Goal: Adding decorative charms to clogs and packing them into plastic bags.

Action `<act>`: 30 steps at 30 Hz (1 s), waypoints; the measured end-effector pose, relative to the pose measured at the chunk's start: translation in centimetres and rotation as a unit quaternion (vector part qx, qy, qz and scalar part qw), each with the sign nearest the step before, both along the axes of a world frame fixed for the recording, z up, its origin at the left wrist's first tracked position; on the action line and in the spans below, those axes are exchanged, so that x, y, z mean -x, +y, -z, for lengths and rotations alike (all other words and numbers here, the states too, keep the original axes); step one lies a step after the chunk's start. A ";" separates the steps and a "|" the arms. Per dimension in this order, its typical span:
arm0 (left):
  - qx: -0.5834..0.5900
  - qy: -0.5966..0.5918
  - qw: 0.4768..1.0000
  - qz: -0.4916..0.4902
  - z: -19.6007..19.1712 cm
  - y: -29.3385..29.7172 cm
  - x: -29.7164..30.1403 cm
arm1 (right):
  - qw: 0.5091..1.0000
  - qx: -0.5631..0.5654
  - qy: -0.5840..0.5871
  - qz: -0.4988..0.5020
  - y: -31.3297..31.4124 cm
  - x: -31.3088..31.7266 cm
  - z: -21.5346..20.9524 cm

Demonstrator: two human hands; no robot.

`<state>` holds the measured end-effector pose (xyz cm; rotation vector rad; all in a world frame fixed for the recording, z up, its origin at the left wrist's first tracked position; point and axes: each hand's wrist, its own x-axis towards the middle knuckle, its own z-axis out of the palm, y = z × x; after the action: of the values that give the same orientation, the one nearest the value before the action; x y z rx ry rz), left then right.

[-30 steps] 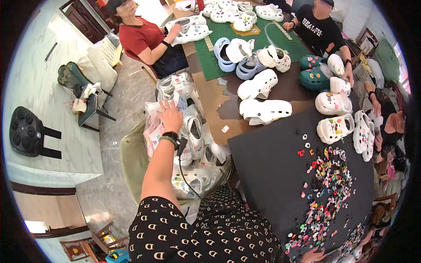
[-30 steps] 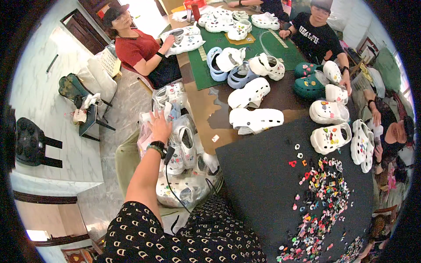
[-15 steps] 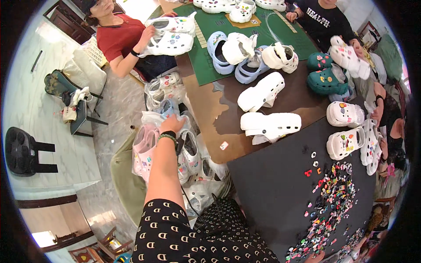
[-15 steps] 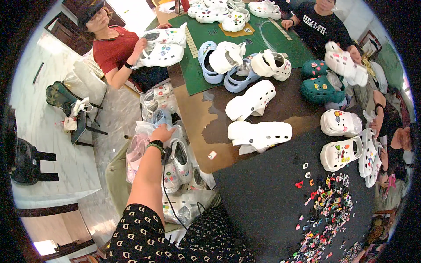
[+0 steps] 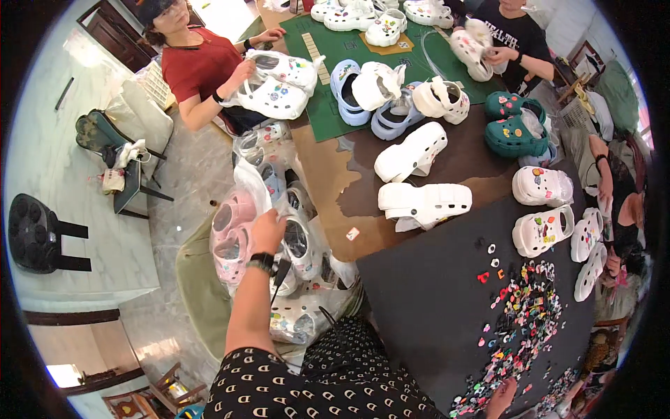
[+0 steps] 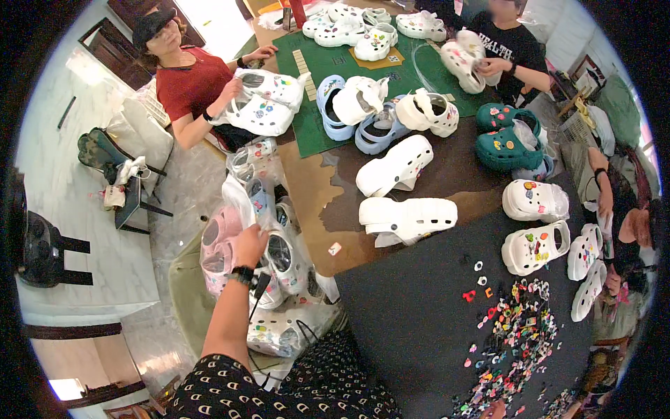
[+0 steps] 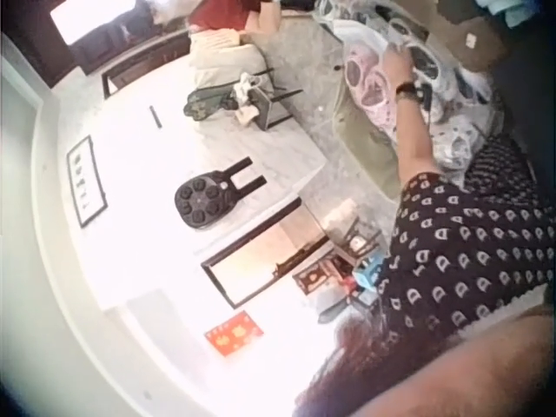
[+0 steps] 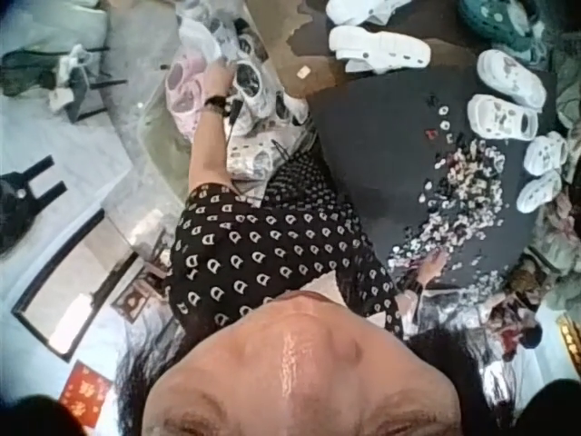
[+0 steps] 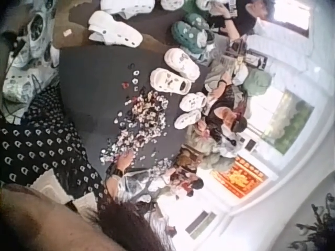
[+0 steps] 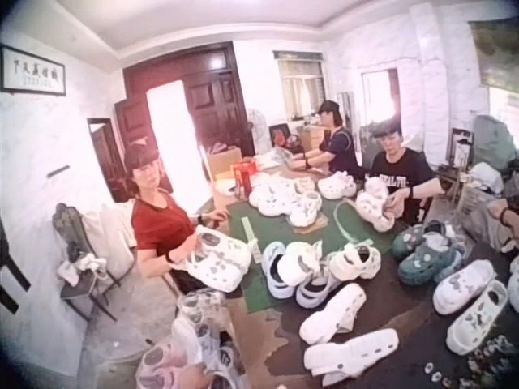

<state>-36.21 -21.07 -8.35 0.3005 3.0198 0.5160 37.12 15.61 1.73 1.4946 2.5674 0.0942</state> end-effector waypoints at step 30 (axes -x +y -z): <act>-0.241 0.130 0.546 0.792 -40.0 19.7 -38.6 | 0.780 0.184 0.493 -0.340 -8.6 16.6 -26.8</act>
<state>2.36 -1.41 31.64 2.6996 1.3261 0.9121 20.47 6.99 28.54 0.3794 3.4242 -1.3553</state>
